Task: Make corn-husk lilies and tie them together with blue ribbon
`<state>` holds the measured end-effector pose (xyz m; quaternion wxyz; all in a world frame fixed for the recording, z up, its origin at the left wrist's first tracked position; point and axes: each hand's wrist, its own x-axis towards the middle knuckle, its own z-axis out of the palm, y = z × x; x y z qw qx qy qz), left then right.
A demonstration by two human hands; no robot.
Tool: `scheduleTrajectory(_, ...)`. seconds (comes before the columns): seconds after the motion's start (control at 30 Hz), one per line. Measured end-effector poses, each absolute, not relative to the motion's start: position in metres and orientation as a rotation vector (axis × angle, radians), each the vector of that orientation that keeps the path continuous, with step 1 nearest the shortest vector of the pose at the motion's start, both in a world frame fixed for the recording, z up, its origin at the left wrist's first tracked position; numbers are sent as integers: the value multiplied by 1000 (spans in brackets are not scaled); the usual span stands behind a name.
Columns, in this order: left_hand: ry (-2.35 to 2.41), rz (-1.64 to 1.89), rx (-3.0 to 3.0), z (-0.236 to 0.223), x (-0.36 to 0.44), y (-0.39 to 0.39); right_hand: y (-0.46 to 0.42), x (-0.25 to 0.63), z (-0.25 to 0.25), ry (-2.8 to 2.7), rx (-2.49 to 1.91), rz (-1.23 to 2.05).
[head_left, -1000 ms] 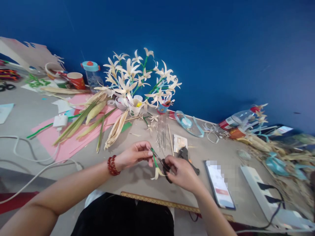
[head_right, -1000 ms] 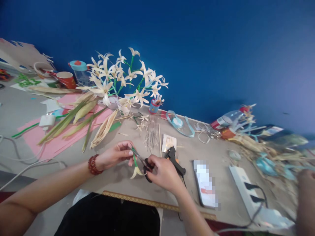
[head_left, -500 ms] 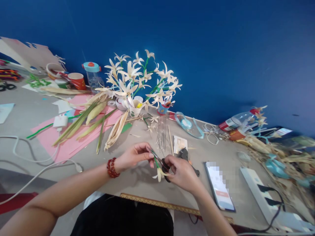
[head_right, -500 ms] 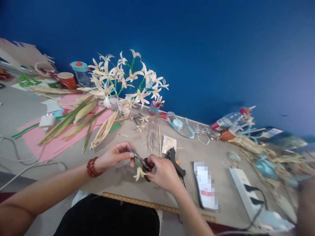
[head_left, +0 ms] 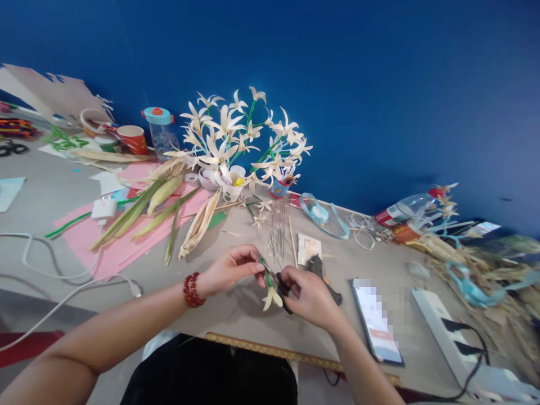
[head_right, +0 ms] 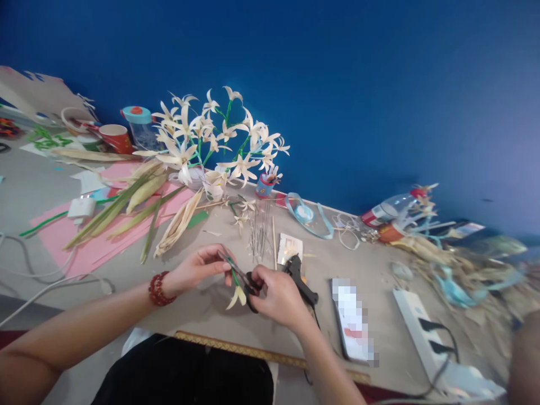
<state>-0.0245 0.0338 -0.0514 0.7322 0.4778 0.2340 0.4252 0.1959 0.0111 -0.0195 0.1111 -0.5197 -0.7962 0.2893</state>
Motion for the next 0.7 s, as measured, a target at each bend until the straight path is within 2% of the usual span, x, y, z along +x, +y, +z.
scheduleTrajectory(0.33, 535, 955, 1037, -54, -22, 34, 14, 199, -30, -2310, -1517, 975)
scheduleTrajectory(0.7, 545, 948, 1014, -54, -21, 36, 14, 195, -23, -2398, -1537, 792)
